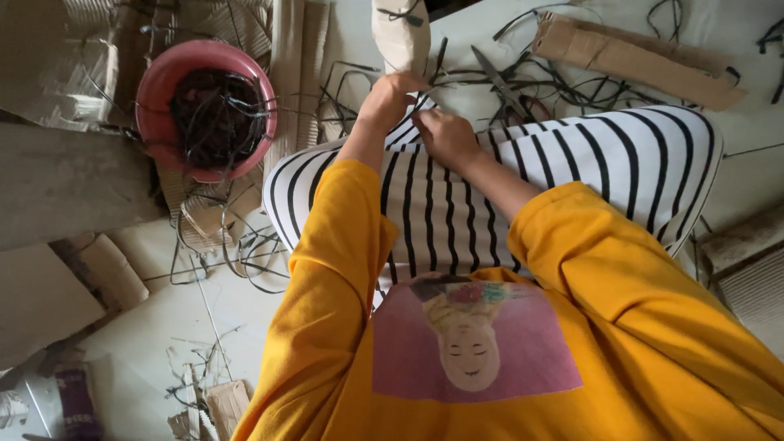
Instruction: The person wraps cardboard around the legs of a wooden chair and secures the cardboard with tape, using scissors to cut the tape and thin wire to further fasten the padding.
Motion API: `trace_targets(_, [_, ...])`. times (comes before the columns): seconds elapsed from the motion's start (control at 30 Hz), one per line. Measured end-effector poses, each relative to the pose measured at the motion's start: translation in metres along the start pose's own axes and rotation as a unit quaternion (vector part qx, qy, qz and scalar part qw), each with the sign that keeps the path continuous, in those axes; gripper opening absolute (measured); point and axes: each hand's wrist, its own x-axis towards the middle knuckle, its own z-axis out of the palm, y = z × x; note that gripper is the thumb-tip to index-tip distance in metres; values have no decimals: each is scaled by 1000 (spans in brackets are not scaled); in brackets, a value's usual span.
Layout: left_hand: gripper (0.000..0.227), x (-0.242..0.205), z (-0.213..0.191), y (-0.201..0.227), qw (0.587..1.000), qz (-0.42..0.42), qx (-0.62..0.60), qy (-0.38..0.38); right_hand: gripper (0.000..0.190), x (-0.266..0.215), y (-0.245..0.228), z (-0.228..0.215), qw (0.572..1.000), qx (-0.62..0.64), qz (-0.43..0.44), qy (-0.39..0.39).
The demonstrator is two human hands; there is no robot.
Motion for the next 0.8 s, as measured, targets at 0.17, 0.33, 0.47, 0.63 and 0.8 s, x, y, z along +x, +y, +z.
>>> trace_targets(0.17, [25, 2, 0, -13, 997, 37, -36, 50, 19, 13, 0, -4, 970, 223, 61, 73])
trace_targets(0.33, [24, 2, -6, -13, 996, -5, -76, 49, 7, 43, 13, -21, 976, 111, -35, 183])
trace_targets(0.47, [21, 3, -15, -1, 993, -28, -99, 60, 13, 54, 27, -11, 976, 147, 10, 162])
trace_targets(0.63, [19, 5, -20, 6, 994, -32, -81, 72, 24, 62, 27, 3, 805, 499, 292, 134])
trace_targets(0.8, [21, 3, -26, 9, 992, -4, -93, 83, 19, 73, 64, 57, 607, 675, 359, 218])
